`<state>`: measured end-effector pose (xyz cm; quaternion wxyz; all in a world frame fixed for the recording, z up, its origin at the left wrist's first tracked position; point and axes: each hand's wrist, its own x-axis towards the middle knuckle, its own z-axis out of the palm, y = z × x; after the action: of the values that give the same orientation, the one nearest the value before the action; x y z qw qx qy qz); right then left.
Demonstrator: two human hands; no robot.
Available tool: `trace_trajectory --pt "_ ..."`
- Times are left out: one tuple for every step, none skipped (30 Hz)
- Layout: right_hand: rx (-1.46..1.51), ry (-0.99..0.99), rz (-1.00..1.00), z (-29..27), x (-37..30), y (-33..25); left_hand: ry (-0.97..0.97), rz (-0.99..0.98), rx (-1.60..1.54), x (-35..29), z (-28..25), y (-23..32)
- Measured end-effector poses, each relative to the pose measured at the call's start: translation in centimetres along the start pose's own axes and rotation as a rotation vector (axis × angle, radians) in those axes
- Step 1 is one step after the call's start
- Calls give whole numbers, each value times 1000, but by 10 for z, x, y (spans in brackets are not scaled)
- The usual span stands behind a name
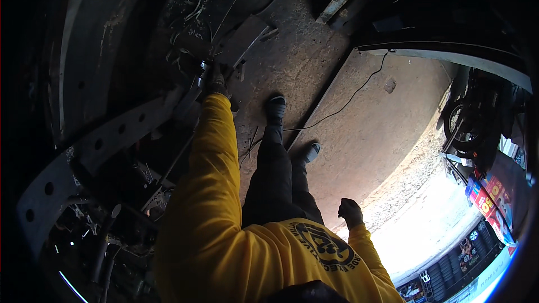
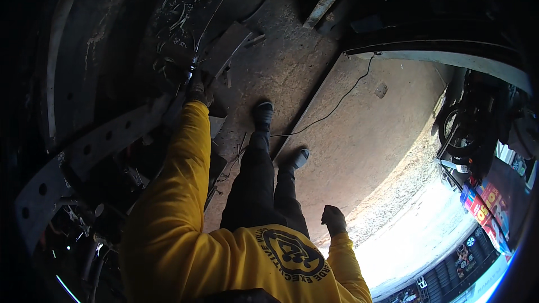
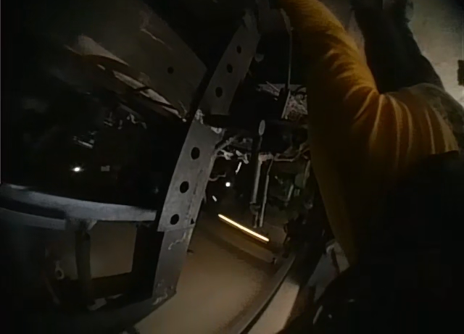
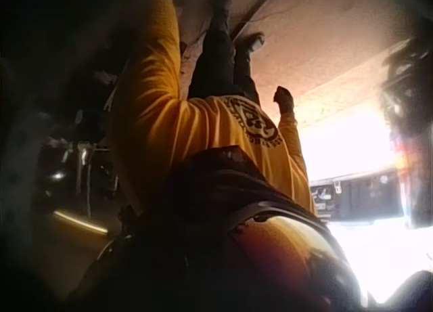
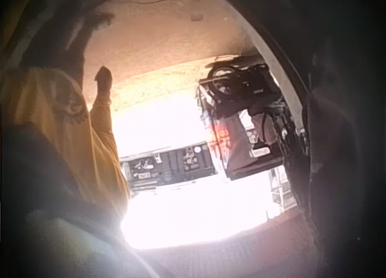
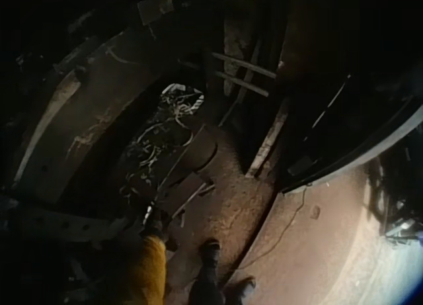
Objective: The person holds a metal rod against a curved metal frame and uses a welding tool to fuse the joints while using a clamp to secure the components.
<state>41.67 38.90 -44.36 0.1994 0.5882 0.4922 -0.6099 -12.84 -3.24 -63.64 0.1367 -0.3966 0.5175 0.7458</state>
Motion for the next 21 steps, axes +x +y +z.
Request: trace_trajectory --pt "-4 -9 6 -4 -1 4 -10 -14 4 -3 -2 2" --pt "-15 -5 6 -20 0 2 -37 -29 -46 -11 11 -11" --pt "-7 0 2 -34 1 0 -70 -36 -104 -16 14 -11" --pt "1 4 -3 -48 3 -2 -117 -45 -197 -25 20 -20" --pt "24 10 -2 -51 4 3 -160 -40 -275 -40 34 -21" --pt "10 8 6 -55 4 6 -200 -36 -358 -56 45 -19" --pt "-9 5 4 -63 7 1 -241 -25 -449 -73 58 -20" --pt "-22 -3 6 -66 8 1 -266 -5 -426 -89 64 -24" --pt "-49 9 -2 -84 9 -5 -290 8 -416 -109 76 -44" --pt "-76 21 -10 -102 10 -12 -277 0 -391 -125 82 -53" --pt "-90 23 -15 -108 11 -15 -267 1 -353 -146 98 -67" --pt "-71 12 -26 -115 11 -17 -218 -21 -302 -160 106 -76" --pt "-52 0 -36 -122 13 -19 -168 -43 -251 -174 111 -85" --pt "-41 4 -58 -148 19 -34 -188 -60 -306 -194 137 -100" --pt "-39 -5 -66 -160 22 -34 -203 -77 -342 -215 148 -107" --pt "-37 -16 -74 -172 26 -34 -218 -93 -378 -236 155 -114" --pt "-48 -23 -98 -201 33 -51 -291 -131 -393 -257 176 -129" --pt "-82 -29 -115 -210 35 -57 -361 -165 -390 -272 178 -135" --pt "-117 -35 -132 -217 36 -63 -430 -198 -385 -287 179 -142" --pt "-142 -28 -148 -226 37 -64 -465 -257 -348 -307 187 -145" --pt "-152 -46 -170 -233 39 -63 -501 -319 -310 -331 192 -143"
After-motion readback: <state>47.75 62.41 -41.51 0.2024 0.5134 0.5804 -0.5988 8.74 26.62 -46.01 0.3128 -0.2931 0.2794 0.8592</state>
